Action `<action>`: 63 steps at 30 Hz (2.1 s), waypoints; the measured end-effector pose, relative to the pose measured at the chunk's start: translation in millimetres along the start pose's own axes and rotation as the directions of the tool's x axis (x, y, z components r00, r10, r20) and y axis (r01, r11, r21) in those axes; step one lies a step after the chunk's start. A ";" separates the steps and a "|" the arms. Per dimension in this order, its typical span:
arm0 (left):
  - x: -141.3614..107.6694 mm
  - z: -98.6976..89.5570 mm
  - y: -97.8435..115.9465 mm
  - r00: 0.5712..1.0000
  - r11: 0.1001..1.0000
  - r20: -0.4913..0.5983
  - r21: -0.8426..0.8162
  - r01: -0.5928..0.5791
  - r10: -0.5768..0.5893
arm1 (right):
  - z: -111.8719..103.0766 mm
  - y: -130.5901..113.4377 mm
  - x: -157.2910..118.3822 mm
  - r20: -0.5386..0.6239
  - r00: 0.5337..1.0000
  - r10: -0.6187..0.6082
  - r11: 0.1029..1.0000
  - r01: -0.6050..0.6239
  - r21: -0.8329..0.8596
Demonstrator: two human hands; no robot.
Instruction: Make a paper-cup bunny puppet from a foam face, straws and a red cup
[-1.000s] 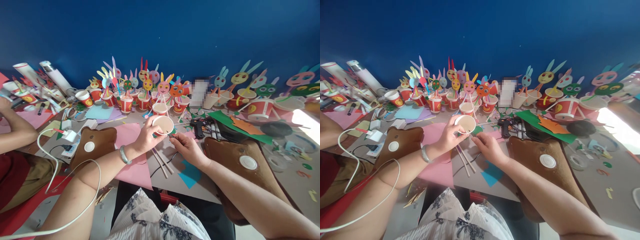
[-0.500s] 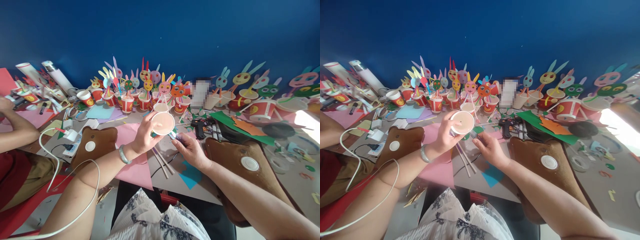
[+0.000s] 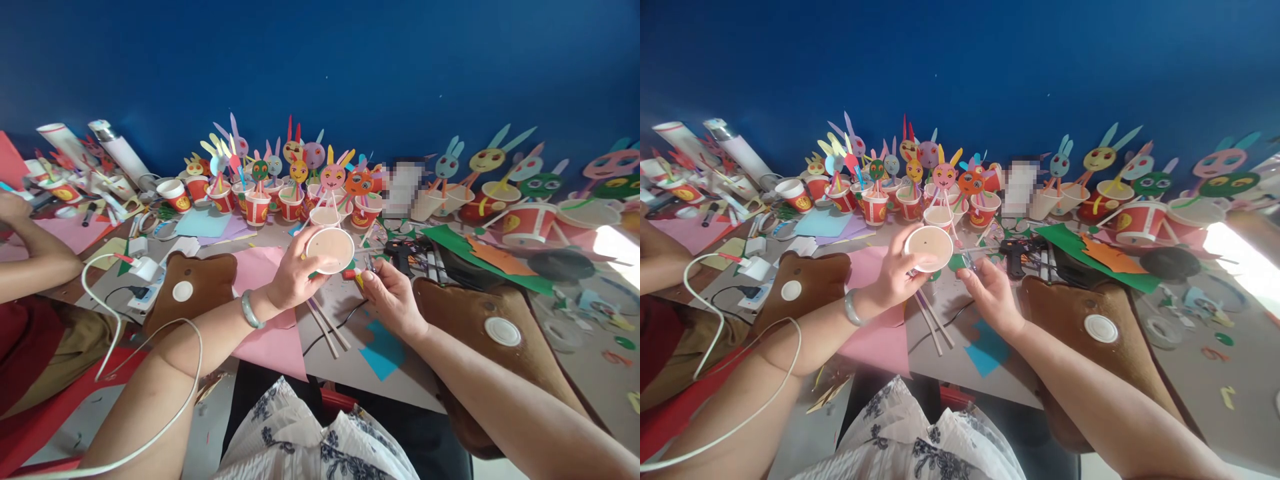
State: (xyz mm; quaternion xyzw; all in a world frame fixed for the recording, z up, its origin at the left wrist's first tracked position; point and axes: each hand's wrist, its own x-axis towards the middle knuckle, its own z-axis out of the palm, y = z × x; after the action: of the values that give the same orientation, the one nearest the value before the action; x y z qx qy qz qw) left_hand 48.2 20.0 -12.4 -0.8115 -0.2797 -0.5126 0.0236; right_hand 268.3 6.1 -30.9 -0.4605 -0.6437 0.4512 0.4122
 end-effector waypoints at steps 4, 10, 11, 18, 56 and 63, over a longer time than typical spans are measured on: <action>-1.8 4.0 -1.8 0.994 0.991 -0.011 -0.083 0.105 -0.106 | 3.6 -4.2 -3.9 -0.092 0.993 -0.077 0.995 0.071 -0.069; -1.8 13.3 -10.4 0.830 0.758 0.133 -0.350 0.550 -0.541 | 4.8 -11.3 -7.3 0.065 0.986 -0.151 0.970 0.160 -0.184; -1.1 13.9 -11.4 0.790 0.695 0.178 -0.390 0.604 -0.586 | 4.7 -11.4 -7.6 0.081 0.986 -0.146 0.968 0.160 -0.193; 3.8 14.1 -9.6 0.682 0.500 0.306 -0.496 0.710 -0.665 | 6.7 -11.0 -7.0 0.068 0.991 -0.114 0.947 0.129 -0.295; 10.2 0.9 -24.7 0.685 0.574 0.535 -0.390 0.720 -0.495 | -1.3 -10.8 -0.1 0.201 0.978 -0.061 0.895 0.143 -0.423; 14.1 -1.3 -19.3 0.624 0.403 0.566 -0.476 0.781 -0.539 | 0.4 -10.8 -1.0 0.150 0.981 -0.123 0.906 0.172 -0.386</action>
State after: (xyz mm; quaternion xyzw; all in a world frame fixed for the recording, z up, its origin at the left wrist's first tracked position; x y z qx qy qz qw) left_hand 42.4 41.9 -4.7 -0.6469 -0.3700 -0.4011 -0.5326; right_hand 265.8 3.2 -20.8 -0.4560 -0.7788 0.3061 0.3031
